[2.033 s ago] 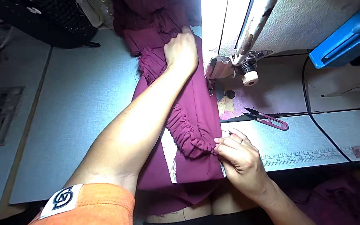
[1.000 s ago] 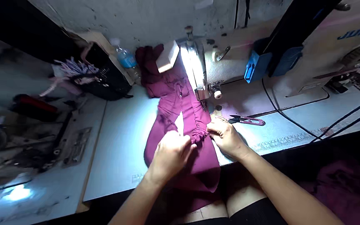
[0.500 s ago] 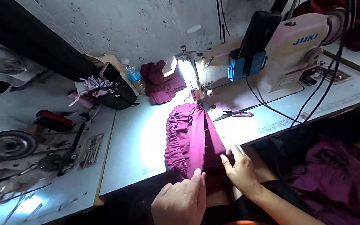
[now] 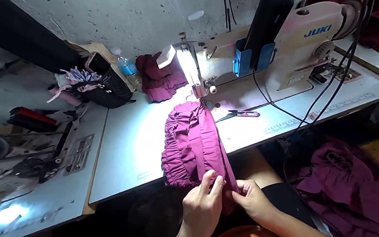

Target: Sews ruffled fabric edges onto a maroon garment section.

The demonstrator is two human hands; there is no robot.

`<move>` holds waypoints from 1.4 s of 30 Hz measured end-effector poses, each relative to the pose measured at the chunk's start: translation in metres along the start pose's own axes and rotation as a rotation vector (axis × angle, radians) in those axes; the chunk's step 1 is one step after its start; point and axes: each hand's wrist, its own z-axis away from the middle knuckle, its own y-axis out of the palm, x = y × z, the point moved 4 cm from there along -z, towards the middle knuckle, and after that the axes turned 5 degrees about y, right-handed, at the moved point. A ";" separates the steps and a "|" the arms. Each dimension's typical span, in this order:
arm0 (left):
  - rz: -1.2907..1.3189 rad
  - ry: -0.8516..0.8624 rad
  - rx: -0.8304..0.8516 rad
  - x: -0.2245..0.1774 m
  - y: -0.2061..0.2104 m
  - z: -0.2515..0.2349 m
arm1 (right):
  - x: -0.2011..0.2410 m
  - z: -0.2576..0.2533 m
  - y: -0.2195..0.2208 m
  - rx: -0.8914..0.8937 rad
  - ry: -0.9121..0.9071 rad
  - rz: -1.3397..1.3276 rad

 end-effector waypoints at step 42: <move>0.012 -0.190 0.220 -0.014 0.031 0.003 | 0.040 -0.016 -0.025 0.504 -0.403 0.661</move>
